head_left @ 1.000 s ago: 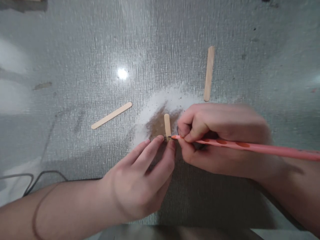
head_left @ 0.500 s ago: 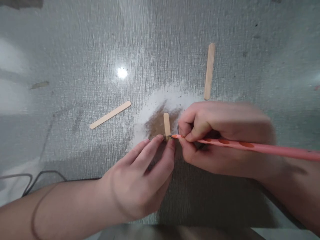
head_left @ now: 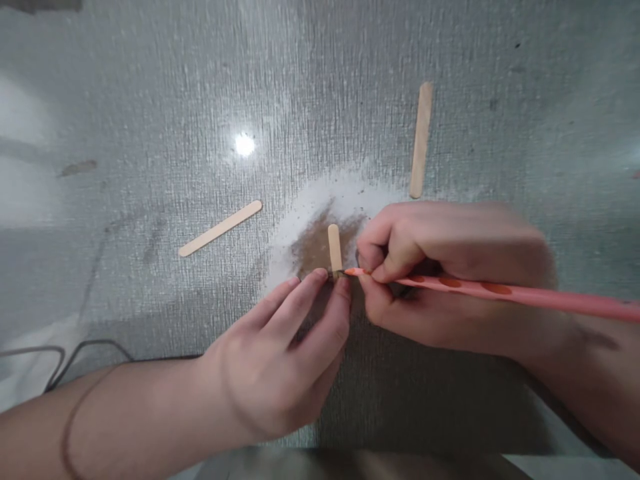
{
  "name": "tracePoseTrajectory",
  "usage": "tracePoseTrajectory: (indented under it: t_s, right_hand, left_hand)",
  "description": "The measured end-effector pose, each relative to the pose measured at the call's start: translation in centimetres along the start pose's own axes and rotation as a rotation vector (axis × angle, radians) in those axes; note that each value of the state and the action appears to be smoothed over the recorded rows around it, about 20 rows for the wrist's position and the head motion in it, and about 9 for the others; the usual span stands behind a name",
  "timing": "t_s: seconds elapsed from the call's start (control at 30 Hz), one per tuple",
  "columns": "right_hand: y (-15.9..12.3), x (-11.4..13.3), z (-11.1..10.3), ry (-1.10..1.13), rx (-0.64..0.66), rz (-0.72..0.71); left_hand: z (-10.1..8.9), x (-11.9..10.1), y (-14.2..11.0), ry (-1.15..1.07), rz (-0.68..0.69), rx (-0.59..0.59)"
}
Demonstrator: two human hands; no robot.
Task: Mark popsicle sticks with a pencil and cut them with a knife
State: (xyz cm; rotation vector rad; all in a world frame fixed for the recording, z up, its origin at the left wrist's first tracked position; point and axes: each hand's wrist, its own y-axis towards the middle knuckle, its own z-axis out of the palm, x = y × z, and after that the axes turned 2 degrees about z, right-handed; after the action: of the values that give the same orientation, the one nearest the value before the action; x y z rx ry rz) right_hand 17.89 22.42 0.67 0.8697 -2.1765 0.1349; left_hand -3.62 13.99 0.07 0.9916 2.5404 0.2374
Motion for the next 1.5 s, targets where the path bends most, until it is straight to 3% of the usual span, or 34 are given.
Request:
tracePoseTrajectory:
  t_s: [1.5]
  right_hand:
    - [0.47,0.16,-0.03,0.023,0.013,0.020]
  left_hand:
    - [-0.19,0.04,0.04,0.014,0.000,-0.012]
